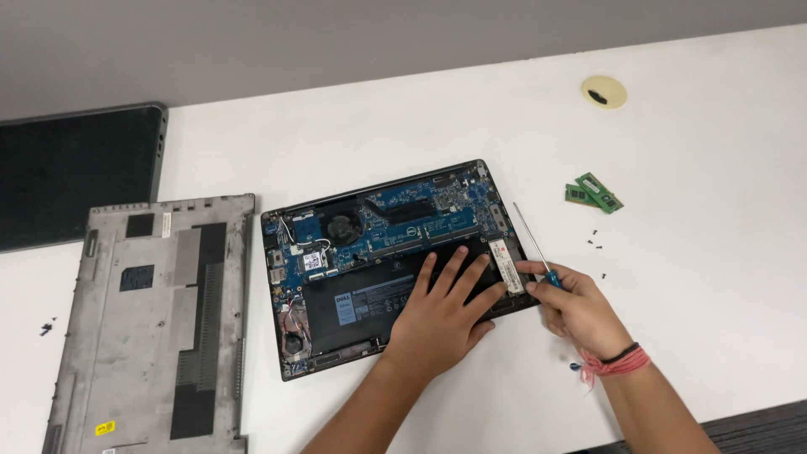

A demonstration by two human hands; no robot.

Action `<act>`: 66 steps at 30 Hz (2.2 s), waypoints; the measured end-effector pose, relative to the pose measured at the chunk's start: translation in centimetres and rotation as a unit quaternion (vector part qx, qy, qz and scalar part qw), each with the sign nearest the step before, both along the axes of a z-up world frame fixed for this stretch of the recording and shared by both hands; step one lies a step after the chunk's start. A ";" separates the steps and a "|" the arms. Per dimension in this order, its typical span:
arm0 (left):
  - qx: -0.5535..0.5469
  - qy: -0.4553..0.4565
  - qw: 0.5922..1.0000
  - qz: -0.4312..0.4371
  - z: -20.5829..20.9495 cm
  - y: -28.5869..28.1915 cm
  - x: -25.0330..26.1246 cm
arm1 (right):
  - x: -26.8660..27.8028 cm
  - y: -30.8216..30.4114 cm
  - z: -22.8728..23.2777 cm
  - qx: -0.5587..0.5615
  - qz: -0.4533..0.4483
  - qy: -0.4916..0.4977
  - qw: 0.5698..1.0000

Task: The person works on a disassembled Dell laptop on a white desk. They align a 2.5-inch SSD into its bay, use a blue screwdriver to drive screws securing the SSD and battery area, then pick up a green RAM module and press it into the memory slot, adjusting it into place.

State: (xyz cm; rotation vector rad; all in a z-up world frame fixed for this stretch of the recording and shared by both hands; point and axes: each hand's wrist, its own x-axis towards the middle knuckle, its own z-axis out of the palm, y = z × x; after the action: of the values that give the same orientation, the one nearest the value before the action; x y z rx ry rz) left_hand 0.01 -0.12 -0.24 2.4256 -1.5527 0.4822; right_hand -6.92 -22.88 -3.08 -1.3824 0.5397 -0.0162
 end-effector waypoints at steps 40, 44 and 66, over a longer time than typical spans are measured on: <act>-0.266 0.238 0.840 0.408 1.9 15.2 -6.2 | -2.1 3.4 -1.6 -0.447 -0.110 -0.103 0.882; -0.242 0.224 0.886 0.327 1.2 15.6 -6.7 | -3.2 3.1 -2.4 -0.451 -0.155 -0.095 0.874; -0.343 0.295 0.795 0.404 0.9 15.3 -6.8 | -5.9 6.4 0.9 -0.642 -0.135 -0.297 0.694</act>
State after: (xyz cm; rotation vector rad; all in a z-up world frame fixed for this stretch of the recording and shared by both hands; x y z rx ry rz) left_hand -6.74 15.20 0.66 2.1657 0.0064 0.2783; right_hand -12.82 -16.50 -2.19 -2.4727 0.0885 -1.2698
